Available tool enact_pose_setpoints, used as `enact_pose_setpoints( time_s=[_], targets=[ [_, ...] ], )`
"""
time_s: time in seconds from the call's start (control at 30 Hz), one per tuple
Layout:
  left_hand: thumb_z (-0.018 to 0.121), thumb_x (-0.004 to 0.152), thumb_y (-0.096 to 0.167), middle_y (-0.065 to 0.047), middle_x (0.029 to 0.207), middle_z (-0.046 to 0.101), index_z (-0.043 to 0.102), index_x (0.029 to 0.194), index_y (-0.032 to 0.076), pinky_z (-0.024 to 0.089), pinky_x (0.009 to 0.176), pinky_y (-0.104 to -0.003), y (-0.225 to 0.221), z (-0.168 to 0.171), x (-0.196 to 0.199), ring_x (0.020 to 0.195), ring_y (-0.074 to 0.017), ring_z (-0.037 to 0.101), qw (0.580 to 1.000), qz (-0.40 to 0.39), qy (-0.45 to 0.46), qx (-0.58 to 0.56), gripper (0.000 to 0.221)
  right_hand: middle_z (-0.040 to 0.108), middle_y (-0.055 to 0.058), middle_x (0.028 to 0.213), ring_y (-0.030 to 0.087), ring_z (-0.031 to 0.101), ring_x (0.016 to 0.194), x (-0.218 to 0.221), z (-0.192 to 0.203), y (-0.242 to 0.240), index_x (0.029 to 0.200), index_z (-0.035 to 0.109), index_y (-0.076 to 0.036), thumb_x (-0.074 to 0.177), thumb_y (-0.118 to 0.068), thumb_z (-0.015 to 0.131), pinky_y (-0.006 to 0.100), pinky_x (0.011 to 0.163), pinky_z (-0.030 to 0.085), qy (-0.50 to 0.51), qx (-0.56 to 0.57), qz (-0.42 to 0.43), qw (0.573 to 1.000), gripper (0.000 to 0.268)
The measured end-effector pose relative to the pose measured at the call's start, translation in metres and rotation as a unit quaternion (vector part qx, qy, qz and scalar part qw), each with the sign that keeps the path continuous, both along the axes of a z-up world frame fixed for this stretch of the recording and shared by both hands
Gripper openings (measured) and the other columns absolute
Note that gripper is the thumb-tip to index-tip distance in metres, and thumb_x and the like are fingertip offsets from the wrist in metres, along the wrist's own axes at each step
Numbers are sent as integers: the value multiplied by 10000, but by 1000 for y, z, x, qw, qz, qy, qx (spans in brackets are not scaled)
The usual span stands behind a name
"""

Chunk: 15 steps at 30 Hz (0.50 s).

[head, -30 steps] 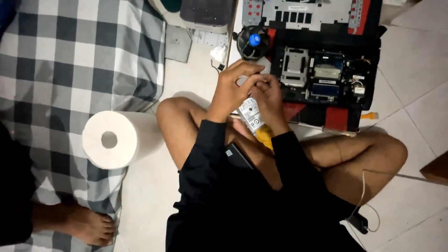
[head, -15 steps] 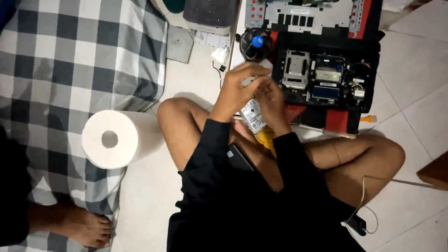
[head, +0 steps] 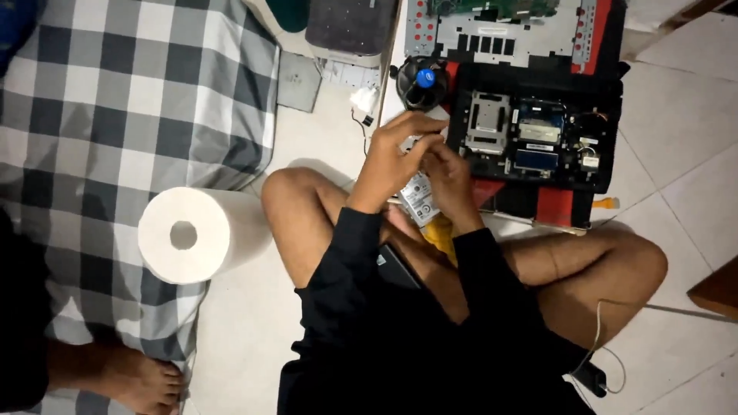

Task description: A person is repairing a laptop by handling a hard drive and using a precision screwdriver set while sitting on the floor.

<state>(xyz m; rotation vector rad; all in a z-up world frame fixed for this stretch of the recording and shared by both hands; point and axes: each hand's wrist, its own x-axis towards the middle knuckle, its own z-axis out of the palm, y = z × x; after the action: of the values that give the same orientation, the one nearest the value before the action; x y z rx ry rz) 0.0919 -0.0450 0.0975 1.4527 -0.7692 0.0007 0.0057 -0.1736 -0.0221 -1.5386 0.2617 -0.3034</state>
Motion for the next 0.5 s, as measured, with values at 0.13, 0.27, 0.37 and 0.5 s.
enact_pose_setpoints(
  time_s=[0.13,0.27,0.37,0.5],
  targets=[
    [797,891,26,-132,942,732,758,1094,76,566,823,-418,9,9,-3,878,-299,725,999,22,-11,31,212,695,95,909,197,667,909,-9,7,-4,1082,719,-32,1006,-20,624,371,865,548,1,-45,18,999,122],
    [694,963,21,-205,908,657,708,1107,-16,555,775,-445,24,4,-13,830,-363,675,989,67,26,128,149,727,162,1015,288,701,1023,-8,36,2,1085,706,-17,1024,3,593,442,942,545,-1,-86,19,996,130],
    [718,905,2,-195,877,667,753,1010,3,545,768,-454,32,-36,-21,825,-382,679,975,66,65,202,110,724,128,1015,259,697,1035,-12,40,1,1080,694,-34,1012,22,582,431,974,537,6,-76,3,997,143],
    [745,857,-6,-240,887,666,749,1024,-51,557,807,-464,23,-32,-31,854,-423,683,967,45,98,231,174,723,115,1031,248,696,1055,-12,34,1,1095,682,-43,1016,25,581,419,989,539,0,-63,-11,998,145]
  ],
)
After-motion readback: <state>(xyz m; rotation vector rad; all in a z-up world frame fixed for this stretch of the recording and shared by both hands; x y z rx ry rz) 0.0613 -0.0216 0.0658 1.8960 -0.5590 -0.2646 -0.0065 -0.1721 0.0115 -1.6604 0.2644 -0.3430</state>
